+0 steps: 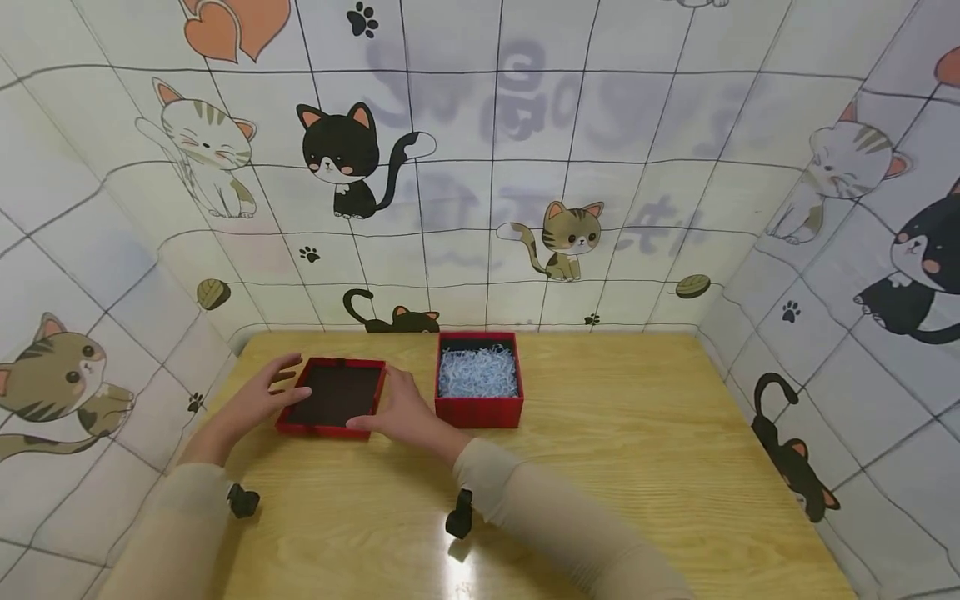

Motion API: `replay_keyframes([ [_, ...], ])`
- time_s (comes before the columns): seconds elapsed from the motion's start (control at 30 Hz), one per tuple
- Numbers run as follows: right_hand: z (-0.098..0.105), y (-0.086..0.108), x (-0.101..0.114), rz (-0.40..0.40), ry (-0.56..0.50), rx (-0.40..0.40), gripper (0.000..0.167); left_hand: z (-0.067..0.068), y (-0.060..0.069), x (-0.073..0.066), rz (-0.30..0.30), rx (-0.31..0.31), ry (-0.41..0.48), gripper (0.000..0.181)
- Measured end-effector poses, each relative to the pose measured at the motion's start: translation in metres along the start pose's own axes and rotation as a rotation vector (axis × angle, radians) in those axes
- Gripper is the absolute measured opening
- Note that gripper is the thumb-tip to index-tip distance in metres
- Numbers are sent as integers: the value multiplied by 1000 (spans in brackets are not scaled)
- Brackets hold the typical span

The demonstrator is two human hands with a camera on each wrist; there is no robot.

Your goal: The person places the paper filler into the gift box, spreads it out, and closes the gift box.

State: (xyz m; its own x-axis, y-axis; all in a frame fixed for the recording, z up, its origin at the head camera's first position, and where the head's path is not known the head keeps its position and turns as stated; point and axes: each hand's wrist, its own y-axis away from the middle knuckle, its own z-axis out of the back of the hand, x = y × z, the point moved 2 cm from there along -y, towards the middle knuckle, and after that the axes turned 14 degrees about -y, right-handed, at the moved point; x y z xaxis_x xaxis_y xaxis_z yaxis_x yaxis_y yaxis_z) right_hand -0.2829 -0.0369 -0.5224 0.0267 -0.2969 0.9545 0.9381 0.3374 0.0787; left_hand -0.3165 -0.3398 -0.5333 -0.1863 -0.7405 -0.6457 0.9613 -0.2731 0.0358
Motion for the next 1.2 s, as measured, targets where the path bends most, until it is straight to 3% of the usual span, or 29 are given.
replay_keyframes([
  [0.13, -7, -4, -15, -24, -64, 6, 121, -2, 5, 10, 8, 47, -5, 95],
  [0.47, -12, -13, -29, 50, -110, 15, 129, -9, 20, 17, 10, 180, 41, 114],
  [0.67, -23, -24, -34, 151, -13, 31, 124, -12, 22, 17, 20, 168, 7, 123],
  [0.77, -28, -26, -36, 144, 44, 14, 128, -14, 22, 18, 5, 160, -18, 123],
  [1.0, -34, -21, -40, 26, 81, -2, 137, -17, 24, 22, 3, 141, 17, 122],
  [1.2, -34, -20, -41, 50, 57, -29, 134, -19, 22, 26, 14, 137, -2, 122],
])
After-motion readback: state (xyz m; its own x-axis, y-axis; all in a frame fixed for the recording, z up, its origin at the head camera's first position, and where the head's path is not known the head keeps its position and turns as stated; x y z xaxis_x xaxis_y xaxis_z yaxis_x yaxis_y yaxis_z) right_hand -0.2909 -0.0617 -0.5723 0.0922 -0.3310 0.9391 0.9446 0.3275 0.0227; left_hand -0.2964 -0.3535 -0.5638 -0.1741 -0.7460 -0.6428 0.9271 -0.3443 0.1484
